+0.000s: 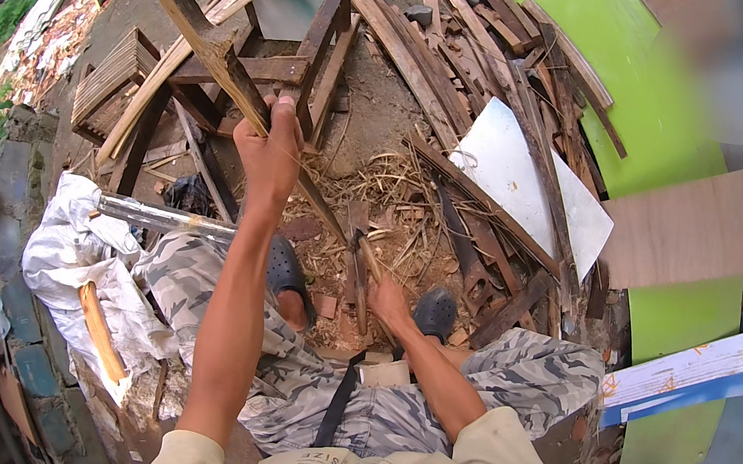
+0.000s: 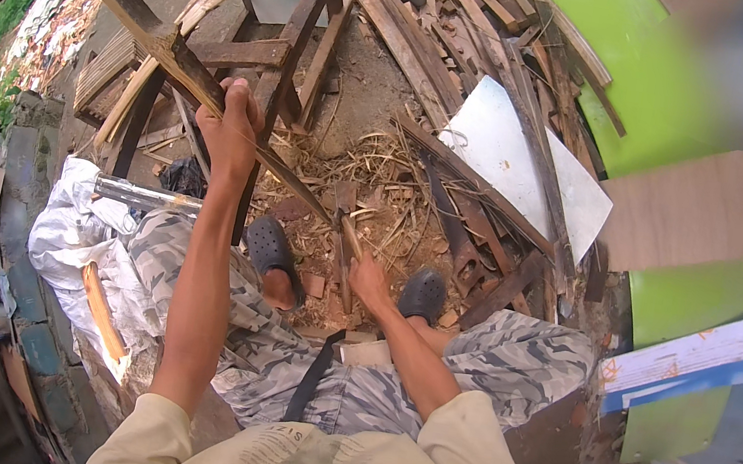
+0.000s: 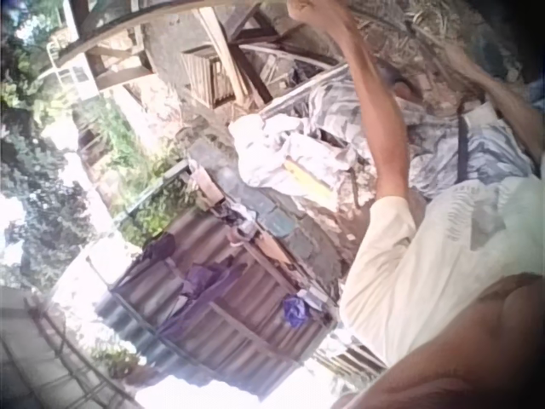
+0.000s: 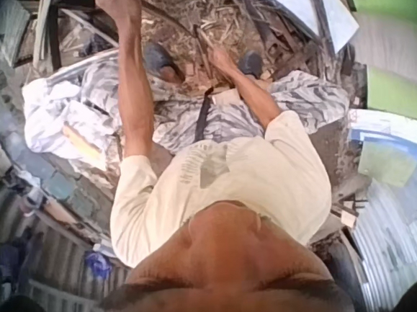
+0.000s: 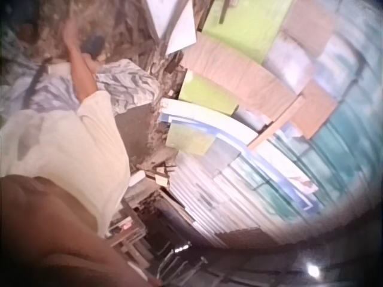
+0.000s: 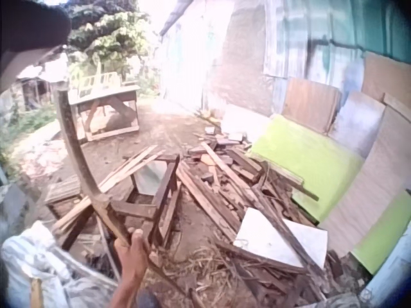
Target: The person sits on the ground and uses a machete to split a long wooden stick into smaller pieces. They repeatedly strike the wood, reposition it, and continue splitting until the clip ends.
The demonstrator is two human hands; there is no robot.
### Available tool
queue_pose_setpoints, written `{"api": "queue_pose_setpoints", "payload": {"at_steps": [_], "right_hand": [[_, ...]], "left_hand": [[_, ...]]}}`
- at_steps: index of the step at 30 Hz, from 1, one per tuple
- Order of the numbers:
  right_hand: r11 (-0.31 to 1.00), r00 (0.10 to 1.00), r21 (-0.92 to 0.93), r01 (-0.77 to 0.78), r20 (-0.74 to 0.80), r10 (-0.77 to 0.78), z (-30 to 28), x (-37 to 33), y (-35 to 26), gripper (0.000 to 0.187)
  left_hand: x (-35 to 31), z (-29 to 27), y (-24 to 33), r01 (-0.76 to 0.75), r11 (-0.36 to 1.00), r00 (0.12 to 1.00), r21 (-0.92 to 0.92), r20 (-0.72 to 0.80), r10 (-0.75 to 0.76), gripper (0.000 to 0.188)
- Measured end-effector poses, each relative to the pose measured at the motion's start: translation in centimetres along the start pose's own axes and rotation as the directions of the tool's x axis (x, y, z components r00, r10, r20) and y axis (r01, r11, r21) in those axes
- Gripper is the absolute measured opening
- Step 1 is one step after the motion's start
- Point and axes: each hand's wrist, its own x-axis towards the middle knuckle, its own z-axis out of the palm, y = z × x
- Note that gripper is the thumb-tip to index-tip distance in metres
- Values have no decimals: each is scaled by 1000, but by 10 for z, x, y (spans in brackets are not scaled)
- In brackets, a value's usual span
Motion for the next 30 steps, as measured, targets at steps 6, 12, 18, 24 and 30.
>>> {"api": "queue_pose_setpoints", "payload": {"at_steps": [6,12,18,24,30], "right_hand": [[981,972,133,145,-203,-116,-13,-10,-26,33],[991,997,-131,5,79,6,3,-10,17,41],[997,998,-39,61,28,-60,-2,-3,36,39],[978,969,190,81,-245,-33,5,-15,63,36],[927,906,81,-366,-194,375,-36,53,99,31]], "left_hand": [[5,-14,-2,-44,999,999,-13,-32,44,34],[5,-11,3,-12,996,1000,-90,-21,10,31],[8,-22,1,-31,992,998,-120,-54,24,28],[8,-26,3,-26,990,994,-142,-110,10,29],[19,-39,-7,-48,988,993,-146,-118,30,27]]}}
